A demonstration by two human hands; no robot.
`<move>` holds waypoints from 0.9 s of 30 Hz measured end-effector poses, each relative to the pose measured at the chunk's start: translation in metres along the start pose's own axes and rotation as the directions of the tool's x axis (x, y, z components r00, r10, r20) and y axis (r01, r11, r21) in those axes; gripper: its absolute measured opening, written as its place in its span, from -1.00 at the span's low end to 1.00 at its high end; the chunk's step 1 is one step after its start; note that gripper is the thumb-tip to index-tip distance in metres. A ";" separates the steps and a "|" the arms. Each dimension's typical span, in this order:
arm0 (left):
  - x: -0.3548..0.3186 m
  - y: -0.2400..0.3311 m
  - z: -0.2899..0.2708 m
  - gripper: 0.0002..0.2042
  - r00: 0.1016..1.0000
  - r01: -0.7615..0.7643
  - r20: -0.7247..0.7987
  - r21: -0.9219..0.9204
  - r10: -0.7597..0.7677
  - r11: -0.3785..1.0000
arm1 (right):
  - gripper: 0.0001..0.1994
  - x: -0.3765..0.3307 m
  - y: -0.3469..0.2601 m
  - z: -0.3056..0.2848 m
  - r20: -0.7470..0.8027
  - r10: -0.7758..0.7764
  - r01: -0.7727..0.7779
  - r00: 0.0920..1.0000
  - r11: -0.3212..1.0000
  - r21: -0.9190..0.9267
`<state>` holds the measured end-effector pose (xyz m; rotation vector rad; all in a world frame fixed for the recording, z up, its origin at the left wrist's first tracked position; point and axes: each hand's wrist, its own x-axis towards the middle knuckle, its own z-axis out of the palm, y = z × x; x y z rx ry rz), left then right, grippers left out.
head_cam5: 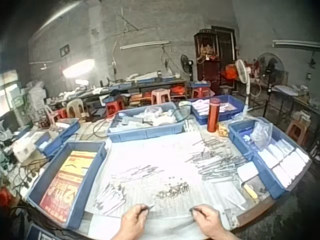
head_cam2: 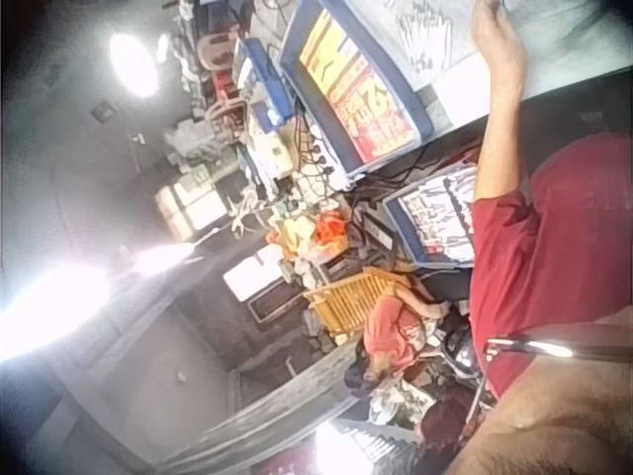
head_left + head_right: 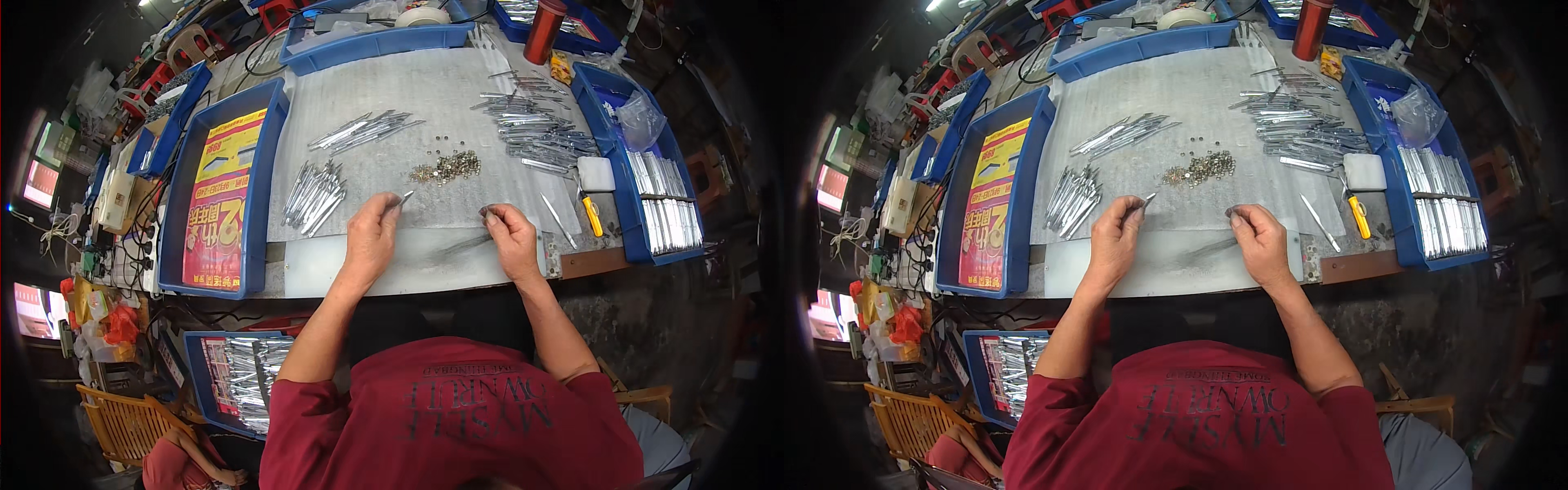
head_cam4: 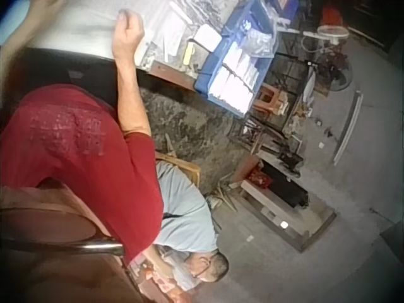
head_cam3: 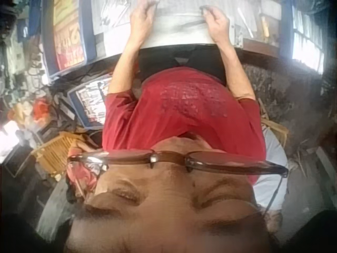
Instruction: The person assembles small metal components onto a metal wire or spine by hand.
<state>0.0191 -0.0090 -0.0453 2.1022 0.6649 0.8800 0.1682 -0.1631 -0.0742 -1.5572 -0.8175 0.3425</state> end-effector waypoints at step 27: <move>-0.009 0.010 0.013 -0.85 0.994 -0.092 -0.063 -0.019 0.090 0.996 | -0.87 -0.001 -0.004 0.000 -0.003 -0.009 0.009 1.000 1.000 -0.025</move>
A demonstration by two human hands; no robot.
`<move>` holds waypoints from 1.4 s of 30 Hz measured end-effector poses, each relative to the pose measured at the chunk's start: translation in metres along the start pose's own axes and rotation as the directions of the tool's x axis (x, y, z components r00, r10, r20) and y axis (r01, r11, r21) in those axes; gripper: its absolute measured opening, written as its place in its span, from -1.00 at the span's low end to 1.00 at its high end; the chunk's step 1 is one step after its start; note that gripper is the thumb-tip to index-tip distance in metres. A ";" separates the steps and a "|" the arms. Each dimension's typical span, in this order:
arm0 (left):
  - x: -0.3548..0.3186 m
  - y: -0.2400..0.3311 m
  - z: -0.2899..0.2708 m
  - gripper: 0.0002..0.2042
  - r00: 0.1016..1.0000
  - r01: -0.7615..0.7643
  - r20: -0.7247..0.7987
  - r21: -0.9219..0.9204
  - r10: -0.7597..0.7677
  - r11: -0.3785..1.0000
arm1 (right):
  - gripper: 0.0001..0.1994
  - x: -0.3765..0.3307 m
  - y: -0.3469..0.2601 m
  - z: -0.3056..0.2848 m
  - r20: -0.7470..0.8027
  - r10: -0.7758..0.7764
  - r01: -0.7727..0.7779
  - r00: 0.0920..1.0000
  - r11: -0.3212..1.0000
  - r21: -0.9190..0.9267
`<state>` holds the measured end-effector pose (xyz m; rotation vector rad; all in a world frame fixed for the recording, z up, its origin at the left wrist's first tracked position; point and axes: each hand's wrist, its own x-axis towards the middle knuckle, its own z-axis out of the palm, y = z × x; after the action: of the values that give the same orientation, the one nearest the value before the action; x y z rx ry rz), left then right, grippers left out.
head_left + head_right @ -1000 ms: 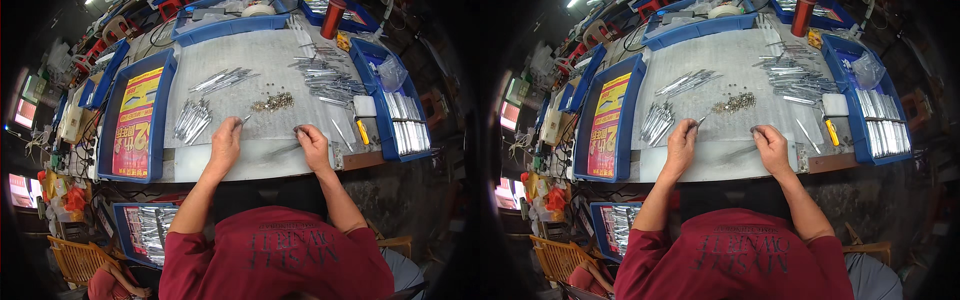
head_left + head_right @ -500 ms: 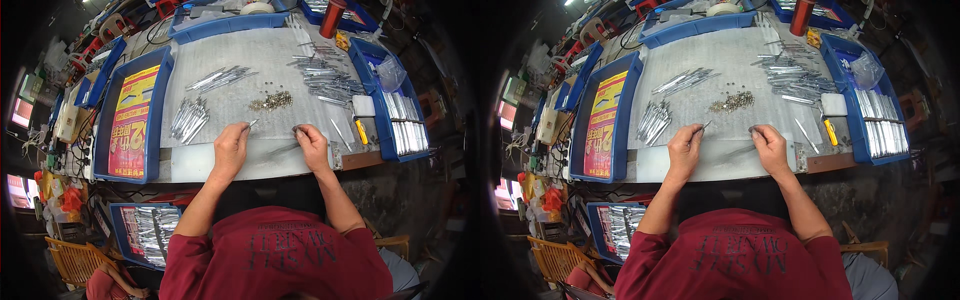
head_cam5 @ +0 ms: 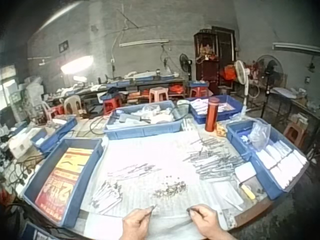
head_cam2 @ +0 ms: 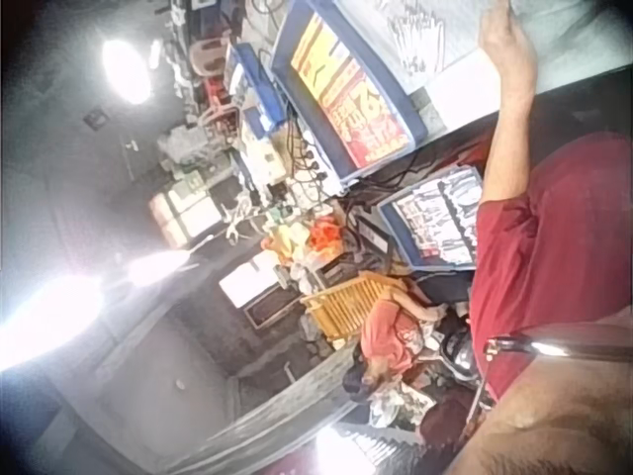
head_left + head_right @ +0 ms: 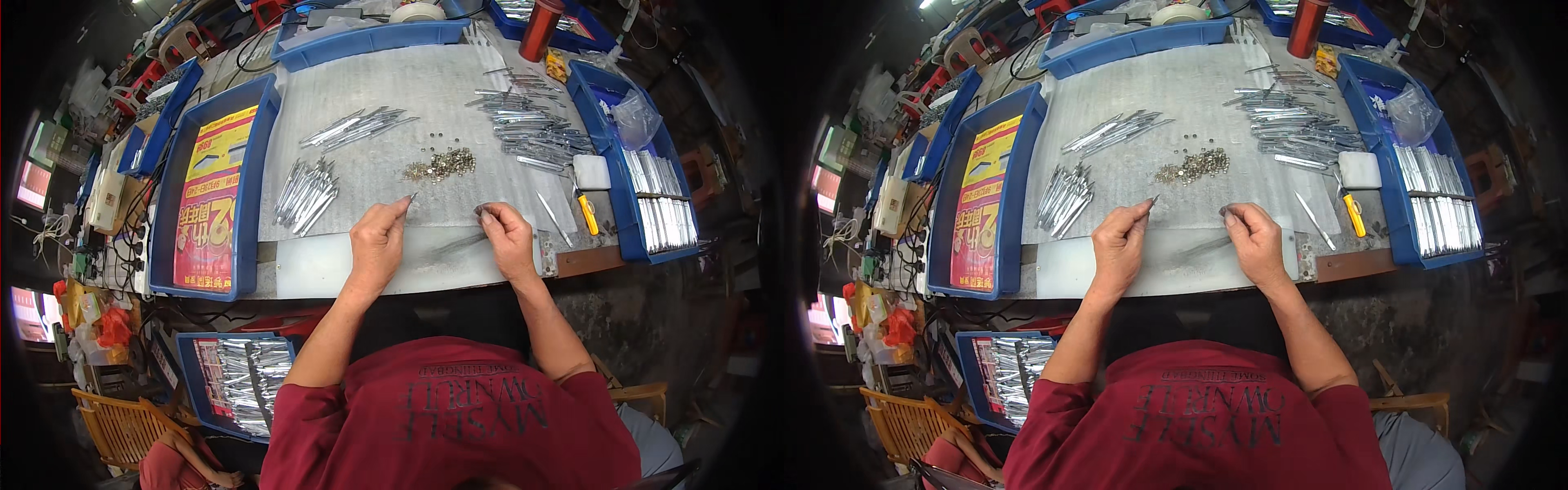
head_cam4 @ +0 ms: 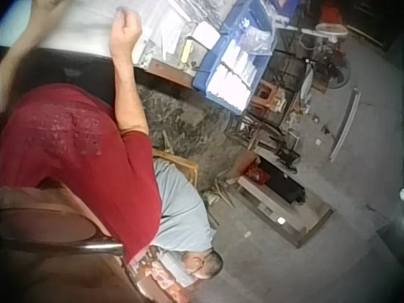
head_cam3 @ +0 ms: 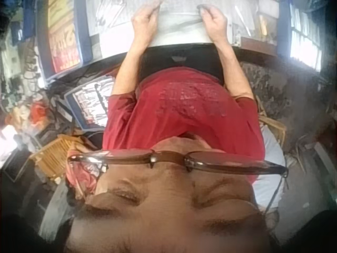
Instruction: The person assembles small metal components onto a metal wire or spine by hand.
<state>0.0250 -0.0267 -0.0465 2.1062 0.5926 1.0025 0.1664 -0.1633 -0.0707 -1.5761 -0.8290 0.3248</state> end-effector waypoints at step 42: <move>-0.002 -0.017 0.011 -0.84 0.999 0.031 -0.016 -0.109 -0.033 0.994 | -0.88 0.074 0.008 0.000 0.262 -0.201 0.319 0.944 0.763 -0.562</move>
<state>0.0310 -0.0217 -0.0658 1.9887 0.5662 1.0137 0.2208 -0.1137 -0.0601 -1.9984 -1.3848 -0.0087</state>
